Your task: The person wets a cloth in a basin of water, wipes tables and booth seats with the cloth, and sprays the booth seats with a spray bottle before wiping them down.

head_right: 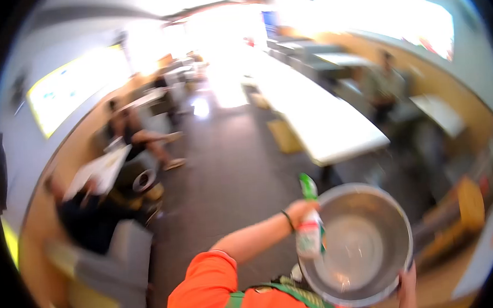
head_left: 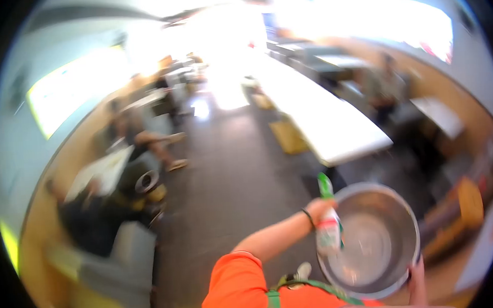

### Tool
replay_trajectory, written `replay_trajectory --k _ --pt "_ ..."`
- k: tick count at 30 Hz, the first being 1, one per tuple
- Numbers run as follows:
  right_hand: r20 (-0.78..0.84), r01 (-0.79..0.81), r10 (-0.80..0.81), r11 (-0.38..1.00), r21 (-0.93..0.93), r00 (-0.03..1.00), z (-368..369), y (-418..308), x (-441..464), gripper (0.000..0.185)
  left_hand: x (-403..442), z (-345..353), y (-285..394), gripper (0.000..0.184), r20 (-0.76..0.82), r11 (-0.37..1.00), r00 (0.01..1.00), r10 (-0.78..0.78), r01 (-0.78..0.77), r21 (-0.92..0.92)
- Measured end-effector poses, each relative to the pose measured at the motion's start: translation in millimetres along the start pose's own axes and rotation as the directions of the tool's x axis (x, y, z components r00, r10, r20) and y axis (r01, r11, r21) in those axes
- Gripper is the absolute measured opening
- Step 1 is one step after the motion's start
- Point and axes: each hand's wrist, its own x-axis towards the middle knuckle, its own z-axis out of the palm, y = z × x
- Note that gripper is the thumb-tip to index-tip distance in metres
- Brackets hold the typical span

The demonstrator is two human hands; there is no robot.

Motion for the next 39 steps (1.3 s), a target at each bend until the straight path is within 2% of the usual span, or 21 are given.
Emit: replay_trajectory --k 1,2,3,5,6,7,9,10,11,13,14,15,16,17,19,22,23,26,31,35,39 --pt "-0.105 -0.065 0.071 0.996 0.063 0.992 12.2 -13.6 10.0 0.066 10.8 21.4 31.4 0.019 -0.004 0.998 1.000 -0.025 0.025 0.053" --pt "-0.156 -0.085 0.086 0.996 0.010 0.984 -18.8 9.3 27.7 0.067 46.1 25.5 23.2 0.020 0.061 0.999 0.998 -0.028 0.027 0.024" --pt "-0.241 -0.062 0.067 0.998 0.029 0.968 -28.8 29.4 44.0 0.069 77.3 24.0 29.7 0.022 0.203 0.993 0.973 -0.114 0.104 0.058" --pt "-0.285 -0.094 0.077 0.994 -0.048 0.956 -16.8 30.3 83.2 0.073 102.8 23.1 60.4 0.025 0.330 0.998 0.943 -0.047 0.060 -0.031" --pt "-0.266 -0.059 0.053 0.998 -0.015 0.962 -25.1 49.3 110.1 0.075 125.6 18.2 68.7 0.027 0.343 0.996 0.939 -0.035 0.062 -0.068" --pt "-0.209 -0.038 0.034 0.999 -0.015 0.977 -30.8 65.6 136.8 0.076 115.8 25.9 74.8 0.023 0.222 1.000 0.975 0.025 -0.026 0.002" --pt "-0.279 -0.085 0.048 0.989 -0.122 0.959 -14.6 51.6 177.8 0.073 185.9 3.5 94.3 0.021 0.201 0.999 0.979 0.034 -0.032 -0.016" --pt "-0.262 -0.030 -0.011 0.988 -0.151 0.965 20.9 22.5 149.1 0.071 145.8 -15.1 115.3 0.020 0.231 0.998 0.971 0.060 -0.054 -0.030" --pt "-0.275 -0.026 -0.014 0.989 -0.144 0.961 23.9 40.6 104.9 0.068 123.0 -23.8 96.8 0.019 0.247 1.000 0.969 0.026 -0.025 -0.004" --pt "-0.250 -0.035 0.026 0.999 -0.030 0.968 -9.1 4.0 141.6 0.063 168.5 38.7 119.5 0.021 0.185 0.998 0.983 0.021 -0.031 0.048" --pt "-0.330 -0.061 0.033 0.995 -0.073 0.943 -23.2 26.6 152.4 0.058 186.3 47.6 96.6 0.022 0.197 0.997 0.980 0.027 -0.040 0.059" --pt "-0.283 0.027 -0.049 0.996 -0.082 0.958 -46.8 28.1 177.2 0.058 198.2 69.4 104.5 0.022 0.241 0.999 0.970 -0.022 0.010 0.048" --pt "-0.320 -0.066 0.038 0.995 -0.078 0.947 -47.2 11.3 299.7 0.058 311.8 89.8 148.2 0.022 0.186 0.999 0.982 -0.039 0.036 0.021" --pt "-0.304 -0.082 0.047 0.991 -0.103 0.951 -63.7 -36.4 380.1 0.060 368.9 138.3 198.0 0.022 0.185 1.000 0.983 -0.011 0.009 0.012" --pt "-0.318 -0.107 0.106 0.994 0.013 0.942 -66.2 -21.2 428.3 0.063 436.8 148.1 191.5 0.024 0.167 0.998 0.984 -0.055 0.053 0.015" --pt "-0.390 -0.121 0.094 0.992 -0.045 0.916 -94.7 1.1 467.0 0.063 482.3 172.6 195.4 0.026 0.184 0.995 0.979 -0.092 0.082 0.058" --pt "-0.420 -0.083 0.047 0.994 -0.068 0.906 -78.3 -24.1 416.5 0.063 433.6 171.5 208.0 0.026 0.215 0.995 0.973 -0.085 0.071 0.071" --pt "-0.434 -0.079 0.059 0.997 -0.027 0.899 -106.3 -31.0 499.3 0.060 535.7 219.6 229.1 0.025 0.272 0.991 0.954 -0.129 0.112 0.080" --pt "-0.497 -0.116 0.085 0.993 -0.031 0.864 -119.5 -70.0 544.1 0.059 603.8 275.1 267.8 0.023 0.377 0.985 0.910 -0.171 0.143 0.101" --pt "-0.591 -0.118 0.103 0.993 0.013 0.800 -148.4 -90.4 587.3 0.059 663.7 336.0 292.7 0.024 0.367 0.957 0.886 -0.283 0.236 0.167" --pt "-0.633 -0.094 0.069 0.996 -0.006 0.771 -169.4 -105.4 657.7 0.060 731.7 383.5 319.4 0.024 0.390 0.959 0.880 -0.269 0.206 0.196"
